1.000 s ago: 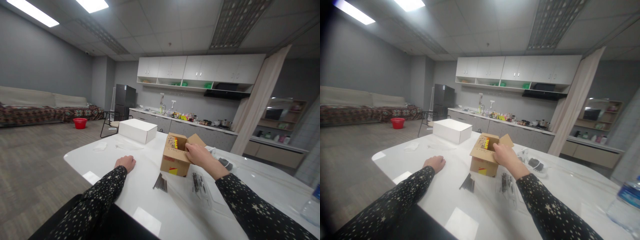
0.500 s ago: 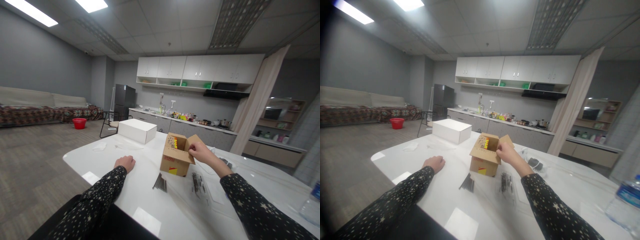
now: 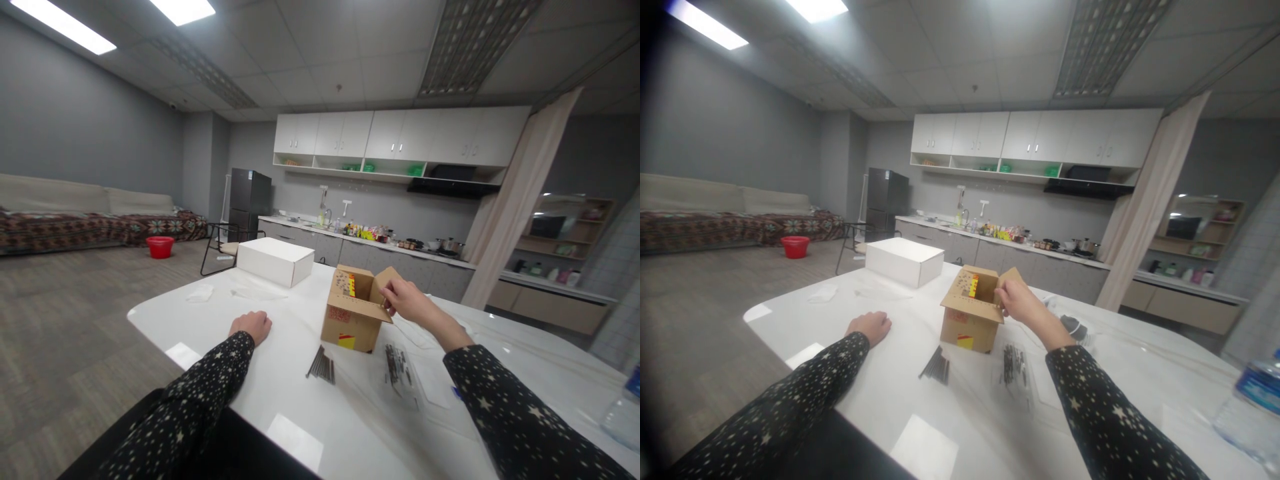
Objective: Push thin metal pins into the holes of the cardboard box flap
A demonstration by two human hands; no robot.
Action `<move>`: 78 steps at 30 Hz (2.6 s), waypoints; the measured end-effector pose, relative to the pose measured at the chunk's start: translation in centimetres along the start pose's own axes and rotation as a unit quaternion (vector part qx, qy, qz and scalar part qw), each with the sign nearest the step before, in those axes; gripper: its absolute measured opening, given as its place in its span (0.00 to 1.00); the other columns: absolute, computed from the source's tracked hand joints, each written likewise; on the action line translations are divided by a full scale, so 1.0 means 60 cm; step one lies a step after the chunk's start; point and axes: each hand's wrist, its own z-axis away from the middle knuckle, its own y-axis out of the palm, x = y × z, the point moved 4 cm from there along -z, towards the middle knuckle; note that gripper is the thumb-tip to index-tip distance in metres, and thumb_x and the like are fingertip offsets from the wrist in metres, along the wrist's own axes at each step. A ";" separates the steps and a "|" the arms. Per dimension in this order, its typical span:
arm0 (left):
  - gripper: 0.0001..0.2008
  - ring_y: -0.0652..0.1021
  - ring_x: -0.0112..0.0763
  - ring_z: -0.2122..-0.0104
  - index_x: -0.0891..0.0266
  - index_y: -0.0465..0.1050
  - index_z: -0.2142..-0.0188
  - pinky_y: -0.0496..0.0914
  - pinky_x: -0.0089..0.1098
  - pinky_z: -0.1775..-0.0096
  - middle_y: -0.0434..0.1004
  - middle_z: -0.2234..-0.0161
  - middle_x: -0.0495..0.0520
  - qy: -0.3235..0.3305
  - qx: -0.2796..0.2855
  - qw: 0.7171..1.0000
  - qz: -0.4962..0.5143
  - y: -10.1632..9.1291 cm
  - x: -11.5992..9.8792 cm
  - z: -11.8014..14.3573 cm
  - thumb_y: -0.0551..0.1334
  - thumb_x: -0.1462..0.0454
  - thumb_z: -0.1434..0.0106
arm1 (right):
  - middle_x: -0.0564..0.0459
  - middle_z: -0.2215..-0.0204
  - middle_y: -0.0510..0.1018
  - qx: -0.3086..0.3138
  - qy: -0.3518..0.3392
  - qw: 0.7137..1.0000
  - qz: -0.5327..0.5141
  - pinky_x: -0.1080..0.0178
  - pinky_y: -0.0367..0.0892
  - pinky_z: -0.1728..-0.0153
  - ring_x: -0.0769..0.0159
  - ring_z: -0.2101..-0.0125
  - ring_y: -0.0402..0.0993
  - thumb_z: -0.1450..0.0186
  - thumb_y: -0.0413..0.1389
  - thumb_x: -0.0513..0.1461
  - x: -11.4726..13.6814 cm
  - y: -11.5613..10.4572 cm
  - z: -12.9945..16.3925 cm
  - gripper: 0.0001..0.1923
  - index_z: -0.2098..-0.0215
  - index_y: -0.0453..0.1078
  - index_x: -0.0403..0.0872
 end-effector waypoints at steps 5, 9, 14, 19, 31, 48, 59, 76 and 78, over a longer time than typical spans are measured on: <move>0.21 0.78 0.50 0.59 0.62 0.76 0.59 0.68 0.43 0.59 0.79 0.59 0.67 0.003 0.001 1.000 0.001 -0.001 -0.001 0.001 0.47 0.57 0.37 | 0.53 0.77 0.79 -0.015 0.015 1.000 0.010 0.69 0.62 0.76 0.71 0.81 0.73 0.30 0.45 0.44 -0.003 -0.008 0.000 0.12 0.67 0.61 0.46; 0.21 0.78 0.49 0.59 0.62 0.76 0.59 0.68 0.43 0.59 0.79 0.60 0.66 0.003 0.001 1.000 -0.001 0.004 0.002 -0.002 0.47 0.57 0.37 | 0.54 0.79 0.77 -0.124 -0.015 0.991 0.054 0.67 0.58 0.77 0.69 0.82 0.70 0.32 0.47 0.49 0.007 -0.032 0.010 0.15 0.68 0.62 0.47; 0.21 0.78 0.47 0.59 0.61 0.76 0.59 0.69 0.41 0.59 0.79 0.59 0.65 0.002 0.002 1.000 -0.008 0.003 0.001 -0.002 0.47 0.57 0.37 | 0.53 0.79 0.75 -0.244 -0.144 0.958 -0.047 0.66 0.58 0.78 0.67 0.79 0.69 0.33 0.48 0.52 0.047 -0.042 0.053 0.18 0.71 0.61 0.48; 0.21 0.78 0.48 0.59 0.61 0.76 0.59 0.68 0.41 0.60 0.79 0.59 0.65 0.003 0.003 1.000 -0.010 -0.003 -0.002 0.000 0.47 0.57 0.37 | 0.53 0.77 0.75 -0.186 -0.244 0.948 -0.081 0.68 0.61 0.78 0.70 0.79 0.68 0.32 0.48 0.48 0.097 0.003 0.133 0.14 0.69 0.62 0.48; 0.22 0.78 0.50 0.59 0.62 0.76 0.60 0.68 0.43 0.60 0.79 0.60 0.66 0.006 0.001 1.000 -0.008 -0.006 -0.005 0.003 0.46 0.57 0.37 | 0.50 0.73 0.78 -0.027 -0.228 0.970 0.083 0.65 0.58 0.74 0.63 0.73 0.75 0.32 0.51 0.38 0.034 0.197 0.160 0.07 0.69 0.63 0.46; 0.22 0.78 0.49 0.59 0.60 0.76 0.59 0.69 0.42 0.60 0.79 0.60 0.65 0.002 0.007 1.000 -0.012 0.002 -0.006 -0.003 0.46 0.56 0.37 | 0.52 0.68 0.75 0.061 -0.177 0.982 -0.030 0.67 0.62 0.67 0.67 0.69 0.71 0.37 0.51 0.33 0.033 0.226 0.183 0.05 0.69 0.67 0.46; 0.21 0.78 0.48 0.59 0.60 0.75 0.60 0.69 0.41 0.60 0.79 0.60 0.64 0.002 0.007 1.000 -0.011 0.001 -0.005 -0.005 0.46 0.56 0.37 | 0.51 0.66 0.75 0.058 -0.174 0.979 -0.088 0.66 0.64 0.64 0.66 0.66 0.71 0.37 0.52 0.33 0.033 0.237 0.186 0.06 0.66 0.70 0.46; 0.22 0.78 0.49 0.59 0.60 0.76 0.59 0.68 0.42 0.59 0.79 0.59 0.65 0.001 0.008 1.000 -0.016 0.001 -0.009 -0.003 0.46 0.56 0.37 | 0.51 0.65 0.75 0.053 -0.192 0.975 -0.095 0.65 0.65 0.60 0.66 0.63 0.71 0.37 0.52 0.32 0.038 0.231 0.192 0.07 0.66 0.72 0.46; 0.22 0.78 0.48 0.59 0.60 0.76 0.59 0.68 0.41 0.60 0.79 0.60 0.64 0.002 0.007 1.000 -0.018 0.002 -0.009 -0.004 0.46 0.56 0.37 | 0.50 0.65 0.75 0.047 -0.187 0.977 -0.091 0.64 0.65 0.60 0.65 0.63 0.71 0.38 0.52 0.32 0.038 0.230 0.192 0.06 0.65 0.71 0.46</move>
